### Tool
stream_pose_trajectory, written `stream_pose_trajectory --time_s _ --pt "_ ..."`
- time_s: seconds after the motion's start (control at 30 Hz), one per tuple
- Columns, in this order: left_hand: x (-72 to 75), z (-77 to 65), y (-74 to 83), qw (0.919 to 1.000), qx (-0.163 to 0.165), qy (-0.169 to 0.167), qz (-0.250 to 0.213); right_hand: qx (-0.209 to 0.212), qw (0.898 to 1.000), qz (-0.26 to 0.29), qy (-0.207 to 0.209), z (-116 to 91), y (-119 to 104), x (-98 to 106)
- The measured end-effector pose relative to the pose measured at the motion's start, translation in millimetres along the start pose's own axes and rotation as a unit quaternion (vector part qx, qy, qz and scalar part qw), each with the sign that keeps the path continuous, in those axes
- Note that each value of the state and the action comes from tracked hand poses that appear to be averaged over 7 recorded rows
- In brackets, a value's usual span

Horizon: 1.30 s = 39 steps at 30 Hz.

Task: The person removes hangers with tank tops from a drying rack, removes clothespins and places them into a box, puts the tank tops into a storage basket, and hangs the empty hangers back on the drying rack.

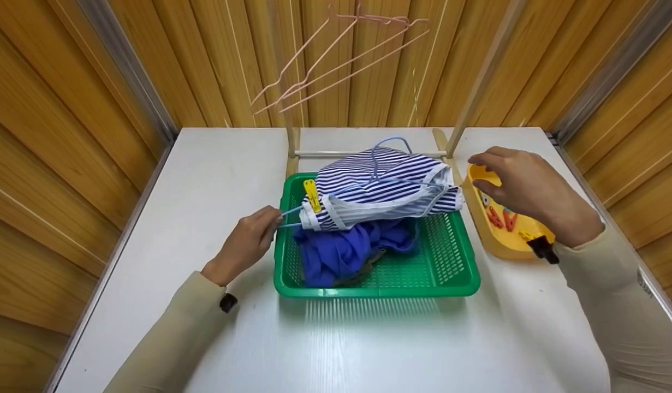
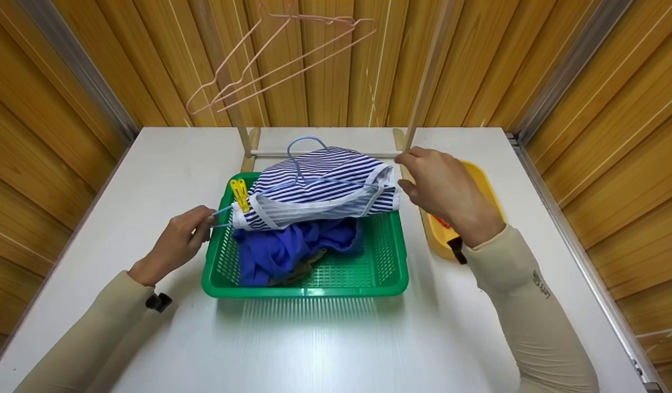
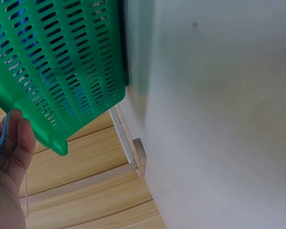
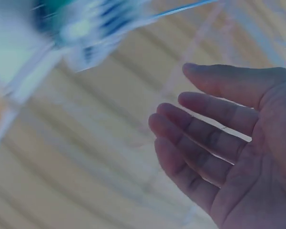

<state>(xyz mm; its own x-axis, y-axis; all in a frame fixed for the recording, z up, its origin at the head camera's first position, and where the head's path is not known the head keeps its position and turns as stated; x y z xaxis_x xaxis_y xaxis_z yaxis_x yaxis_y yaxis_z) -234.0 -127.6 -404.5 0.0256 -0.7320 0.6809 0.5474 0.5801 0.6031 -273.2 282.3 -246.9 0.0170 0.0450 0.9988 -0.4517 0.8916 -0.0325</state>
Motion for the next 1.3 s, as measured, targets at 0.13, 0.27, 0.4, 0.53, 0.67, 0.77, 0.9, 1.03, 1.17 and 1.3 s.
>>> stream_pose_trajectory --time_s 0.13,0.27,0.4,0.53,0.67,0.77,0.9,1.03,1.17,1.3 --pt "1.4 0.8 -1.0 1.0 -0.003 0.003 0.004 0.066 0.995 0.015 0.075 -4 -41 35" --pt "2.0 0.7 -2.1 0.9999 -0.007 0.004 0.01 0.133 0.98 0.026 0.148 -6 -77 66" --pt "2.4 -0.6 -2.5 0.9999 -0.004 0.004 0.011 0.183 0.967 0.033 0.172 -1 -111 83" --pt "2.3 -1.4 -2.8 0.9999 -0.003 0.002 0.012 0.24 0.954 0.033 0.179 7 -149 83" --pt "2.9 -1.4 -2.8 1.0 -0.001 0.002 0.008 0.284 0.947 0.036 0.148 18 -189 67" --pt "3.4 -1.2 -2.5 1.0 0.001 0.0 0.002 0.287 0.952 0.037 0.096 30 -212 46" --pt "3.2 -1.6 -3.3 1.0 0.0 -0.002 -0.001 0.249 0.968 0.02 0.036 55 -230 13" --pt "4.4 -2.2 -2.6 0.9999 -0.011 0.006 0.005 0.196 0.981 -0.006 -0.009 80 -239 -21" --pt "5.3 -1.8 0.4 0.9994 -0.03 0.015 0.013 0.182 0.983 -0.02 -0.021 97 -242 -44" --pt "3.9 -1.6 2.4 0.9988 -0.045 0.01 0.018 0.194 0.981 0.003 0.002 102 -241 -50"
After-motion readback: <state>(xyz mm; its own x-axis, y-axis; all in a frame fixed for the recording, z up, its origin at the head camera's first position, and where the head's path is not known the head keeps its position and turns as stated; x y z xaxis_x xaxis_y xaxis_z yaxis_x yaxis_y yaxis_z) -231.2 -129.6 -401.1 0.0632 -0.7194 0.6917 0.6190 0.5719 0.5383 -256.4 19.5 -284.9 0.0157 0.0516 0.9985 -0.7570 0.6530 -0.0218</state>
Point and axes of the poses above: each hand's wrist, its own z-axis towards the middle knuckle, its own x-axis out of the back of the hand, y = z × x, the point moved 6 cm from there along z, towards the middle knuckle, and after that the axes turned 6 degrees about -z, right-handed, at the moved point
